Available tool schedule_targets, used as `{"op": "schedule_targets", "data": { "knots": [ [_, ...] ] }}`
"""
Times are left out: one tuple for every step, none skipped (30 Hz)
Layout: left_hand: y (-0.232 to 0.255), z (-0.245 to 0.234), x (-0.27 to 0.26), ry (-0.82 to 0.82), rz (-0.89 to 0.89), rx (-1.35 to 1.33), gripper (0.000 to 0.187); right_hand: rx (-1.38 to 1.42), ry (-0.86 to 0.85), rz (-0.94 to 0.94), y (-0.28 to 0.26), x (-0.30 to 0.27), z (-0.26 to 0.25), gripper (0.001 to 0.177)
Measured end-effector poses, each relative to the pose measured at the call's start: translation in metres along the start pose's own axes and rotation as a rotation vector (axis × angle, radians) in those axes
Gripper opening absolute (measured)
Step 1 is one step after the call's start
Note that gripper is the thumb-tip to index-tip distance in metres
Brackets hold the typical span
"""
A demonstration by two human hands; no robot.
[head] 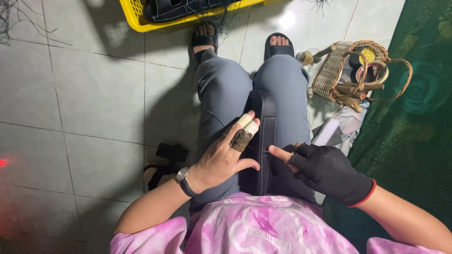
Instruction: Hand-stitching a black leather shoe component using a needle and thread while seated on the floor.
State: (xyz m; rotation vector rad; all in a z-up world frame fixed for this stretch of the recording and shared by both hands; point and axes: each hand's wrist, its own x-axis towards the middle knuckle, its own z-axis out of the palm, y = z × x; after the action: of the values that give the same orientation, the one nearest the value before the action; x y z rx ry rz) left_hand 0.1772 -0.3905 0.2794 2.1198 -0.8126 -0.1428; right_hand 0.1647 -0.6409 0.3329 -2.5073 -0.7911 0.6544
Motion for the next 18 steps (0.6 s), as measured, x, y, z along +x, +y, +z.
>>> {"op": "schedule_targets", "data": {
  "knots": [
    [0.000, 0.000, 0.001, 0.000, 0.000, -0.002, 0.089, -0.001, -0.001, 0.002, -0.002, 0.001, -0.003, 0.055],
    [-0.001, 0.000, 0.002, 0.007, 0.007, 0.004, 0.089, -0.044, -0.030, 0.000, -0.005, 0.002, -0.006, 0.052],
    [-0.001, 0.000, 0.004, 0.013, 0.013, 0.009, 0.089, -0.087, -0.060, -0.001, -0.007, 0.002, -0.010, 0.048],
    [0.002, -0.003, 0.005, 0.013, 0.013, 0.006, 0.089, -0.087, -0.061, 0.000, -0.009, 0.000, -0.008, 0.048],
    [0.004, -0.006, 0.007, -0.026, -0.035, -0.088, 0.087, -0.214, -0.051, 0.013, -0.011, -0.003, -0.007, 0.058],
    [0.007, -0.009, 0.008, -0.065, -0.083, -0.183, 0.086, -0.340, -0.041, 0.025, -0.013, -0.005, -0.005, 0.068],
    [0.005, -0.008, 0.009, -0.060, -0.084, -0.185, 0.086, -0.344, -0.044, 0.023, -0.015, -0.005, -0.005, 0.068],
    [0.004, -0.007, 0.010, -0.042, -0.062, -0.176, 0.087, -0.377, -0.034, 0.011, -0.017, -0.004, -0.005, 0.066],
    [0.002, -0.005, 0.010, -0.018, -0.045, -0.167, 0.089, -0.412, -0.027, -0.007, -0.018, -0.003, -0.006, 0.063],
    [0.001, -0.005, 0.011, -0.008, -0.051, -0.170, 0.089, -0.417, -0.034, -0.014, -0.018, -0.004, -0.003, 0.063],
    [-0.001, -0.004, 0.011, -0.012, -0.042, -0.178, 0.088, -0.404, -0.059, -0.014, -0.017, -0.006, 0.000, 0.067],
    [-0.002, -0.004, 0.010, -0.015, -0.034, -0.186, 0.088, -0.391, -0.083, -0.013, -0.016, -0.007, 0.002, 0.071],
    [-0.003, -0.003, 0.010, -0.003, -0.047, -0.187, 0.088, -0.394, -0.094, -0.027, -0.019, -0.006, 0.001, 0.071],
    [-0.005, -0.001, 0.009, 0.002, -0.035, -0.199, 0.089, -0.419, -0.093, -0.023, -0.021, -0.005, -0.001, 0.070],
    [-0.006, -0.001, 0.008, 0.003, -0.023, -0.211, 0.090, -0.442, -0.090, -0.019, -0.023, -0.003, -0.001, 0.069],
    [-0.008, 0.000, 0.008, 0.013, -0.035, -0.211, 0.090, -0.443, -0.100, -0.032, -0.022, -0.002, 0.003, 0.069],
    [-0.010, 0.002, 0.007, 0.018, -0.030, -0.233, 0.089, -0.397, -0.078, -0.032, -0.021, -0.001, 0.008, 0.068],
    [-0.010, 0.003, 0.007, 0.024, -0.025, -0.254, 0.089, -0.350, -0.057, -0.032, -0.021, -0.002, 0.013, 0.068]
  ]
}}
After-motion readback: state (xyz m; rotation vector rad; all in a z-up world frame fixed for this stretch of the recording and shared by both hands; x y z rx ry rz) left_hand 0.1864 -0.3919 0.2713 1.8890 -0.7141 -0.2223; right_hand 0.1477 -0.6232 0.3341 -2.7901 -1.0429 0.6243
